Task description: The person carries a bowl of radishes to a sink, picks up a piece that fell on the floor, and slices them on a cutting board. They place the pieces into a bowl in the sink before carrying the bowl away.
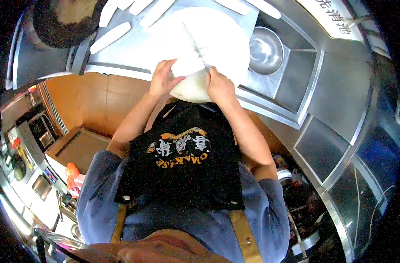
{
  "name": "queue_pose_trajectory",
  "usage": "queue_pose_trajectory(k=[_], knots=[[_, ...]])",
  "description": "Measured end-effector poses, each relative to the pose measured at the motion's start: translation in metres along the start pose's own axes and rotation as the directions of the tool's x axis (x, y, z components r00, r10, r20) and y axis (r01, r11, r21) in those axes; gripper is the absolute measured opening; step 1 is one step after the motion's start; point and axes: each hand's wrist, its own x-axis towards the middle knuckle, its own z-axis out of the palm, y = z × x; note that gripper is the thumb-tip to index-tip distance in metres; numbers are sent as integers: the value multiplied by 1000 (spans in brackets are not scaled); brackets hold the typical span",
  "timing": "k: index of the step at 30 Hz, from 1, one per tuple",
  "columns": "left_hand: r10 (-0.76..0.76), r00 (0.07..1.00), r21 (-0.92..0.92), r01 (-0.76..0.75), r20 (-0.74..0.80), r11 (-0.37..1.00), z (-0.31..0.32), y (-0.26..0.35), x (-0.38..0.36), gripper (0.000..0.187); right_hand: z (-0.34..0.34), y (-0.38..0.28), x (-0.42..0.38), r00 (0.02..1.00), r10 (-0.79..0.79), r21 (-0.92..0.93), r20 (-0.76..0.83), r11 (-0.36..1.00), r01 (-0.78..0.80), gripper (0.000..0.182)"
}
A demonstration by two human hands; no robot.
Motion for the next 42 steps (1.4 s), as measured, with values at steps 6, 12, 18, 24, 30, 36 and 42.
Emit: queue_pose_trajectory(k=[6, 12, 18, 24, 30, 36, 42], knots=[[-2, 996, 110, -8, 94, 994, 3, 26, 24, 64, 9, 19, 10, 1000, -11, 88, -15, 996, 12, 33], [-217, 873, 53, 216, 437, 975, -13, 36, 67, 64, -1, 69, -44, 973, 160, 735, -167, 677, 14, 22], [18, 954, 81, -44, 298, 996, 28, 39, 95, 65, 32, 162, -77, 933, 287, 973, 219, 2, -229, 21], [-89, 996, -36, 88, -18, 995, 136, 79, 80, 65, 33, 167, -59, 939, 126, 947, 320, 3, -322, 23], [-101, 960, -3, 104, -261, 995, 245, 142, 114, 65, -21, 215, -45, 950, 200, 962, 238, 88, -260, 22], [-138, 990, 116, 141, -32, 983, 352, 151, 171, 60, -44, 294, 13, 880, 302, 920, 366, 24, -391, 22], [-258, 946, 440, 150, 196, 885, 414, 77, 179, 29, -30, 353, 14, 816, 388, 903, 429, -151, -403, 22]])
